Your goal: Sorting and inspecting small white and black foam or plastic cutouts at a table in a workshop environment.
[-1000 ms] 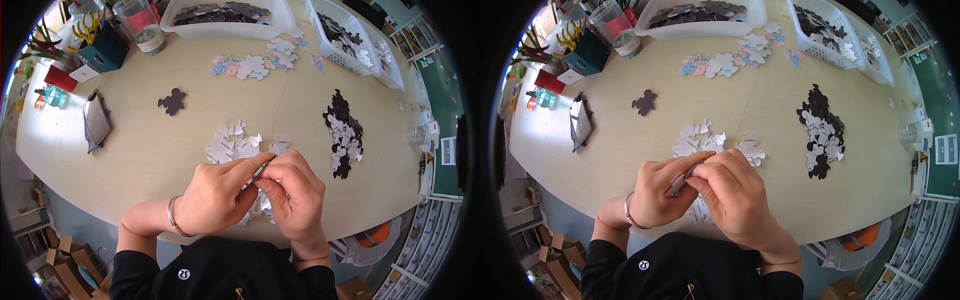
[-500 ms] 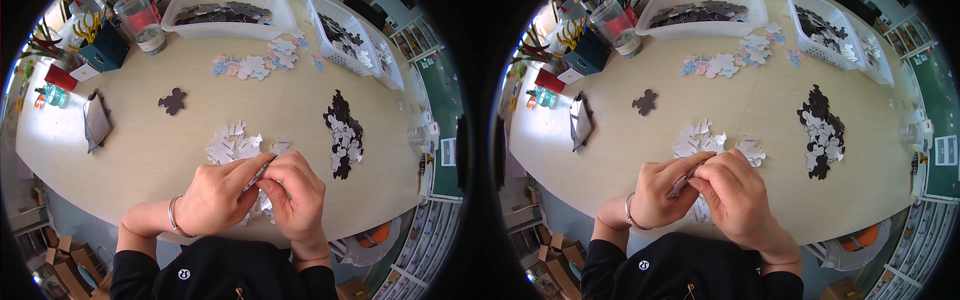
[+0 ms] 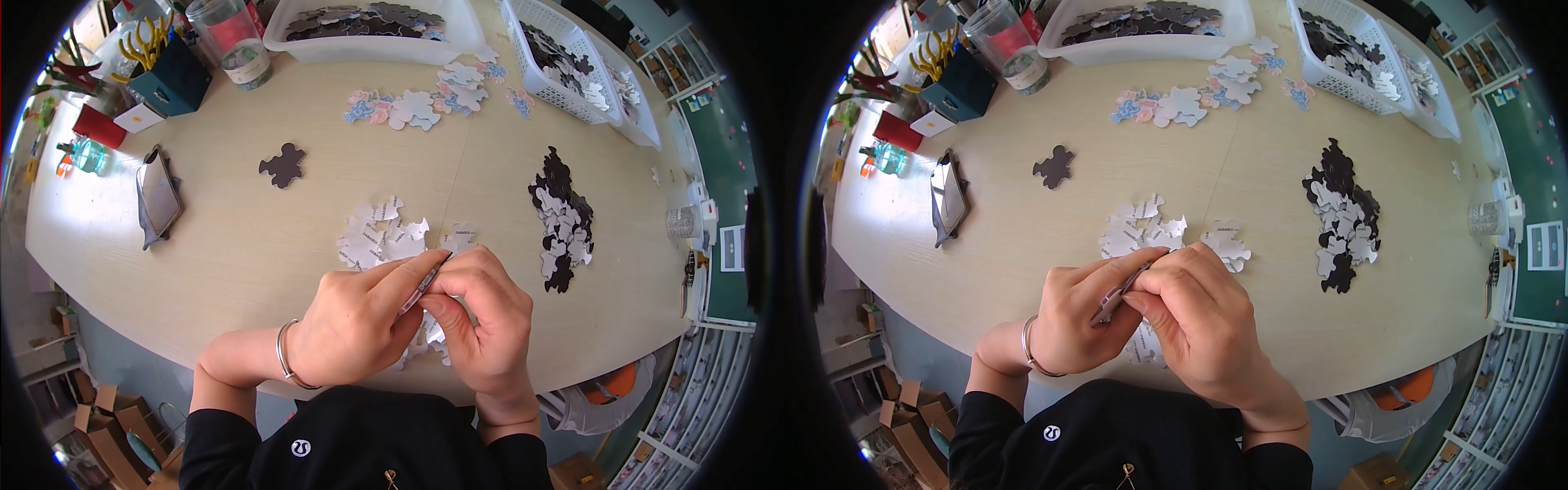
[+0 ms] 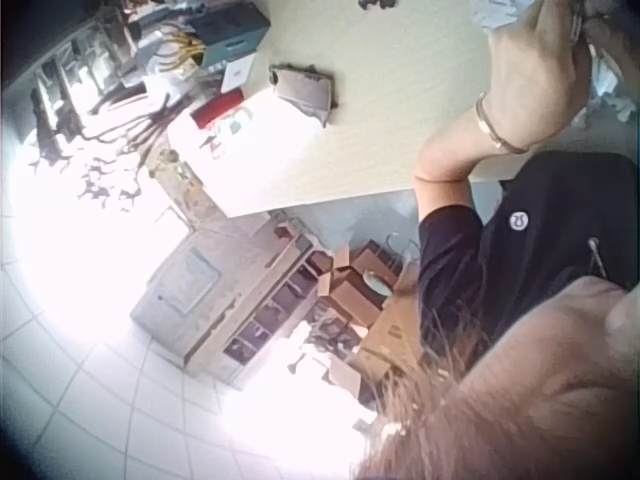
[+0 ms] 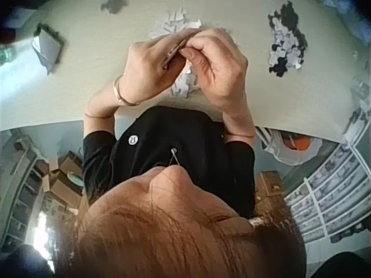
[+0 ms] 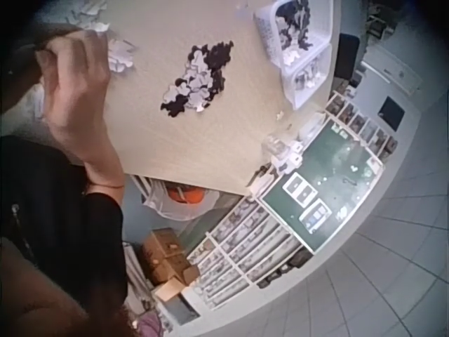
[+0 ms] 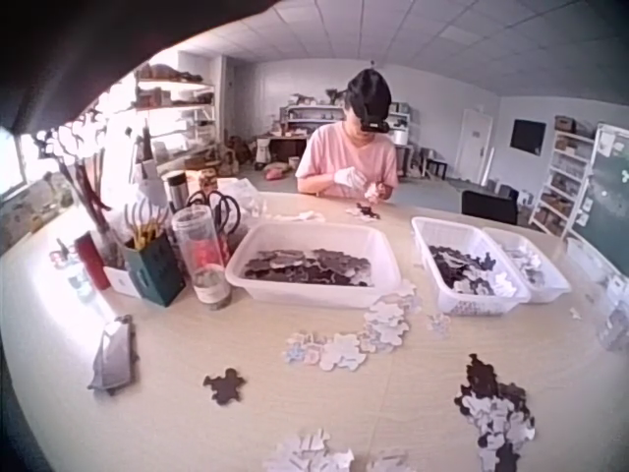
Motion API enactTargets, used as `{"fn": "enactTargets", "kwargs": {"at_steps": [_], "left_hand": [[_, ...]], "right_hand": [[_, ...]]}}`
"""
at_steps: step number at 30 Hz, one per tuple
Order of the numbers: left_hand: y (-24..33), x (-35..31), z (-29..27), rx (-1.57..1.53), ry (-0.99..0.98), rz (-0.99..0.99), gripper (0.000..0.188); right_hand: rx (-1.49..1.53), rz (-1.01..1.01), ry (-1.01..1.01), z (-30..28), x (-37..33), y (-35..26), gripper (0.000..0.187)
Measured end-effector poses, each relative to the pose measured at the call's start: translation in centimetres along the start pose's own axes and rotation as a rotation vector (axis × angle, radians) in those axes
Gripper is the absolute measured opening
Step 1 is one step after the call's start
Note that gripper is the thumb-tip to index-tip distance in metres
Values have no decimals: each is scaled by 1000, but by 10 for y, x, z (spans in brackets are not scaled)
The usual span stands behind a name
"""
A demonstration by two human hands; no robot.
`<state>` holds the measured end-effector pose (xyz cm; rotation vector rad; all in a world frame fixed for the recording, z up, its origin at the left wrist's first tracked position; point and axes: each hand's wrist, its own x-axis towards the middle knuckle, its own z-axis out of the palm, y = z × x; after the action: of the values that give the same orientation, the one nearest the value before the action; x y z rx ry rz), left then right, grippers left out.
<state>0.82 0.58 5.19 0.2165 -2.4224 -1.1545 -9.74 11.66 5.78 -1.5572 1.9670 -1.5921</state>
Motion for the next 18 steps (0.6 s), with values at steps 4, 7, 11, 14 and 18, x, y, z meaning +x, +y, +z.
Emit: {"fn": "enactTargets", "kwargs": {"at_steps": [4, 7, 11, 14, 18], "left_hand": [[1, 0, 1, 11, 14, 2, 45], [1, 0, 2, 19, 29, 2, 45], [-1, -1, 2, 22, 37, 2, 44], [0, 0, 1, -6, 42, 3, 44], [-6, 0, 3, 81, 32, 86, 55]], "right_hand": [[-5, -11, 2, 1, 0, -1, 10], [-17, -32, 8, 2, 0, 0, 9], [-46, -32, 4, 3, 0, -2, 7], [4, -7, -16, -1, 0, -3, 8], [147, 105, 119, 6, -7, -6, 10]]}}
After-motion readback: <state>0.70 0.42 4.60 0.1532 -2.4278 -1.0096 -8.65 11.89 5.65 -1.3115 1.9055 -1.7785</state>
